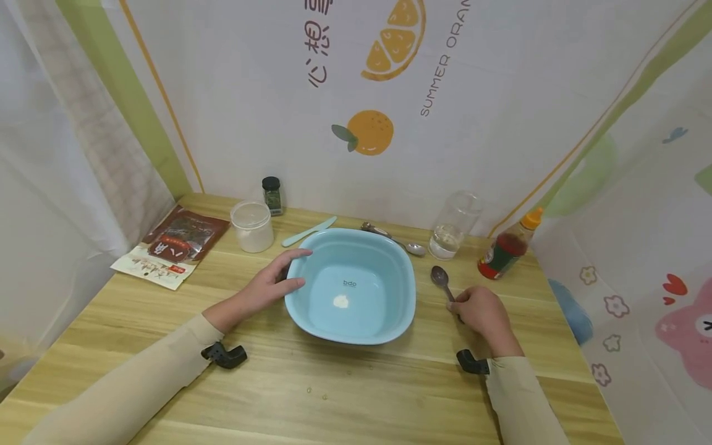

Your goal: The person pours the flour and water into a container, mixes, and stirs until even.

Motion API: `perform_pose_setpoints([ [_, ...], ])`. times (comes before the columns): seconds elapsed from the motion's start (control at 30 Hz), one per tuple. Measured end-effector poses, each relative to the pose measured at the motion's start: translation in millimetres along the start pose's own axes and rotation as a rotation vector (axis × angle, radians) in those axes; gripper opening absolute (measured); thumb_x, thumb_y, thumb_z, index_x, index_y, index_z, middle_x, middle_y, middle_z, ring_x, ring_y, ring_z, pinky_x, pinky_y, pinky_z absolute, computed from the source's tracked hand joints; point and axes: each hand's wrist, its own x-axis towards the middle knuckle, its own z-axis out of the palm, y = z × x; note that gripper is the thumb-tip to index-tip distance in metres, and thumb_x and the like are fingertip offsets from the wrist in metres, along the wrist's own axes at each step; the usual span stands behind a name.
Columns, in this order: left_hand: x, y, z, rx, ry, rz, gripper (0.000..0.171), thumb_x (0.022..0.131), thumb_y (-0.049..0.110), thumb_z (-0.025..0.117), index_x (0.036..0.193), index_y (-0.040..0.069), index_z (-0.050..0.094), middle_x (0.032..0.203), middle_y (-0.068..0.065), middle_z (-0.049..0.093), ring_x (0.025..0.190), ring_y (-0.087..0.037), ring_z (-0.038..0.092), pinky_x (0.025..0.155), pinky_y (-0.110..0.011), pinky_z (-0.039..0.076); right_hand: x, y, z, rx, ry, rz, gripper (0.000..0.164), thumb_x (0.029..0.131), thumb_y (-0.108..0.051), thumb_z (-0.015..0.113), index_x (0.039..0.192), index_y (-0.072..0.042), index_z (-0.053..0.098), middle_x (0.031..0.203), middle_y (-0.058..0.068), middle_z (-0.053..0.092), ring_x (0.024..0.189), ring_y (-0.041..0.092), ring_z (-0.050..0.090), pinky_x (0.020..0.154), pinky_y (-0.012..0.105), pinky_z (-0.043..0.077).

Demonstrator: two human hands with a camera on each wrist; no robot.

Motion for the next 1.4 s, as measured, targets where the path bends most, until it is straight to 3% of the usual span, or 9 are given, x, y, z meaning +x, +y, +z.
perform_pose_setpoints([
  [0.2, -1.3, -0.8, -0.9, -0.012, 0.002, 0.004, 0.062, 0.110, 0.017, 0.066, 0.167, 0.009, 0.044, 0.171, -0.025, 0.041, 0.140, -0.047, 0.060, 0.102, -0.045, 0.064, 0, -1, 1, 0.010, 0.011, 0.001, 0.035, 0.102, -0.028, 0.080, 0.108, 0.007, 0.079, 0.089, 0.009, 0.076, 0.081, 0.026, 0.065, 0.066, 0.037, 0.051],
  [0.43, 0.3, -1.2, -0.2, -0.006, -0.002, 0.000, 0.062, 0.109, 0.018, 0.067, 0.167, 0.010, 0.044, 0.171, -0.024, 0.041, 0.141, -0.046, 0.060, 0.102, -0.045, 0.064, -2, 1, 2, 0.020, 0.038, -0.033, 0.035, 0.101, -0.032, 0.081, 0.102, 0.004, 0.080, 0.094, 0.011, 0.077, 0.084, 0.027, 0.066, 0.071, 0.039, 0.054],
  [0.67, 0.7, -2.4, 0.2, -0.011, -0.003, -0.003, 0.062, 0.110, 0.019, 0.067, 0.167, 0.010, 0.044, 0.170, -0.024, 0.042, 0.140, -0.045, 0.060, 0.103, -0.046, 0.064, 0, 4, 3, 0.136, 0.077, -0.031, 0.034, 0.107, -0.030, 0.072, 0.111, 0.003, 0.081, 0.101, 0.012, 0.077, 0.084, 0.023, 0.060, 0.070, 0.035, 0.048],
  [0.97, -0.1, -2.6, -0.2, -0.009, 0.000, -0.004, 0.062, 0.110, 0.019, 0.066, 0.167, 0.011, 0.044, 0.169, -0.024, 0.043, 0.140, -0.046, 0.061, 0.103, -0.046, 0.064, -2, -1, 1, 0.233, 0.193, 0.002, 0.049, 0.109, -0.047, 0.071, 0.116, 0.000, 0.081, 0.094, 0.005, 0.076, 0.089, 0.022, 0.061, 0.074, 0.032, 0.049],
  [1.4, 0.8, -2.0, -0.6, -0.015, -0.008, -0.002, 0.062, 0.110, 0.018, 0.066, 0.167, 0.010, 0.044, 0.170, -0.024, 0.042, 0.140, -0.046, 0.061, 0.103, -0.045, 0.064, -15, -24, -11, 0.317, 0.394, -0.012, 0.050, 0.106, -0.054, 0.073, 0.108, -0.006, 0.086, 0.078, -0.003, 0.075, 0.074, 0.015, 0.062, 0.061, 0.028, 0.046],
])
